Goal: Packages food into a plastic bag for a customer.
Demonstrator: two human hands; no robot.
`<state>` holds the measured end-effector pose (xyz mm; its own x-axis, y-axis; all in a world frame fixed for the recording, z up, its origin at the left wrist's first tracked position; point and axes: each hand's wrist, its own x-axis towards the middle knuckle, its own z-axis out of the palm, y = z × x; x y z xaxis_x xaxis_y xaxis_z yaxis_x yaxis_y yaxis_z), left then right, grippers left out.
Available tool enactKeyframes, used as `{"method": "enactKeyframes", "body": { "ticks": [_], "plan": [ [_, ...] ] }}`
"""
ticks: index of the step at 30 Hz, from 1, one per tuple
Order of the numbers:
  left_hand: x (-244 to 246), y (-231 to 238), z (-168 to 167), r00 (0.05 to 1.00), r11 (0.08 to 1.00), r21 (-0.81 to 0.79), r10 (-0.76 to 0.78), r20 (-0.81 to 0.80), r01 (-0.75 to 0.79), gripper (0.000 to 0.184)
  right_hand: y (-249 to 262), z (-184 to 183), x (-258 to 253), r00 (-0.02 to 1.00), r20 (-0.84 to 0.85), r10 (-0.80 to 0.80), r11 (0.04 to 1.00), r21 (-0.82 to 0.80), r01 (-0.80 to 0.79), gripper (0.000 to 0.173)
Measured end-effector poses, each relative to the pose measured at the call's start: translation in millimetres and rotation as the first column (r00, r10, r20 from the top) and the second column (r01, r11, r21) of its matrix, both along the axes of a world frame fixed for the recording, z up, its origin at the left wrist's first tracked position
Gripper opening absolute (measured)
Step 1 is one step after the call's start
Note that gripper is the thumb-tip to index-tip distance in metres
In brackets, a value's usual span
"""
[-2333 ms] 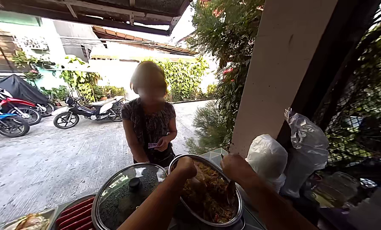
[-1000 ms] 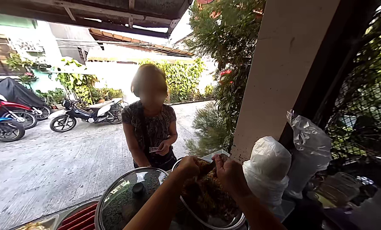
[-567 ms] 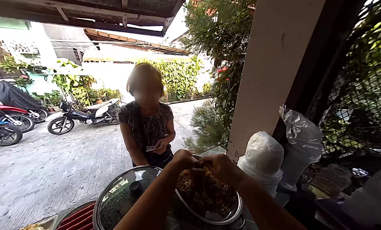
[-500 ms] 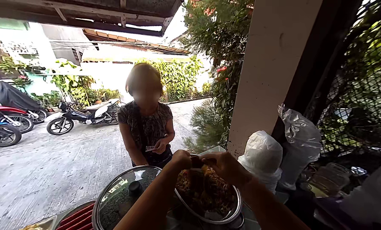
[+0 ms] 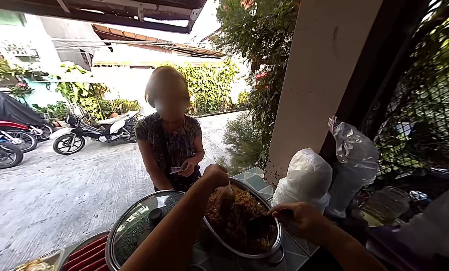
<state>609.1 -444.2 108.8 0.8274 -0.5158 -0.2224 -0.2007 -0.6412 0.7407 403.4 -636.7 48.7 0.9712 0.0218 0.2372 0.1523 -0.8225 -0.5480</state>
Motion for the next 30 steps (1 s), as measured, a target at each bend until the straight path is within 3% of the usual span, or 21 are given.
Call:
{"method": "enactKeyframes", "body": {
  "ticks": [2, 4, 6, 8, 11, 14, 17, 22, 26, 28, 30],
  "plan": [
    [1, -1, 0, 1.0, 0.999, 0.04, -0.004, 0.016, 0.004, 0.047, -1, 13, 3, 0.993, -0.039, -0.115, 0.992, -0.059, 0.112, 0.033],
    [2, 0, -1, 1.0, 0.997, 0.079, -0.008, 0.023, 0.006, 0.048, 2, 23, 11, 0.945, -0.225, -0.237, 0.971, -0.077, 0.225, 0.038],
    [3, 2, -1, 0.999, 0.996, 0.089, -0.027, 0.029, 0.025, 0.047, 3, 21, 21, 0.843, -0.423, -0.331, 0.922, 0.045, 0.384, 0.04],
    [1, 7, 0, 0.998, 0.996, 0.081, -0.047, 0.041, 0.043, 0.046, 5, 1, 28, 0.736, -0.546, -0.401, 0.767, 0.238, 0.595, 0.041],
    [-9, 13, 0, 0.998, 0.998, 0.042, -0.041, 0.051, 0.039, 0.045, 13, -42, 29, 0.646, -0.66, -0.383, 0.422, 0.497, 0.758, 0.04],
    [3, 13, -14, 0.998, 0.999, 0.002, -0.047, 0.031, 0.047, 0.048, 18, -70, 20, 0.654, -0.667, -0.359, 0.141, 0.653, 0.744, 0.038],
    [9, 16, -15, 0.998, 0.998, -0.012, -0.054, 0.023, 0.054, 0.048, 20, -74, 10, 0.688, -0.588, -0.425, -0.013, 0.764, 0.645, 0.038],
    [9, 22, -20, 0.994, 0.994, 0.027, -0.105, 0.043, 0.103, 0.053, 22, -61, 13, 0.744, -0.42, -0.52, 0.04, 0.858, 0.512, 0.039],
    [-2, 23, -21, 0.984, 0.983, 0.017, -0.181, 0.002, 0.181, 0.063, 24, -20, 21, 0.761, -0.313, -0.569, 0.122, 0.882, 0.455, 0.038],
    [-8, 19, -23, 0.974, 0.974, 0.01, -0.225, 0.032, 0.225, 0.063, 31, 7, 27, 0.768, -0.236, -0.596, 0.206, 0.879, 0.431, 0.037],
    [-15, 12, -24, 0.968, 0.972, 0.001, -0.234, 0.089, 0.235, 0.057, 45, 26, 37, 0.791, -0.138, -0.596, 0.382, 0.818, 0.43, 0.036]
  ]
}}
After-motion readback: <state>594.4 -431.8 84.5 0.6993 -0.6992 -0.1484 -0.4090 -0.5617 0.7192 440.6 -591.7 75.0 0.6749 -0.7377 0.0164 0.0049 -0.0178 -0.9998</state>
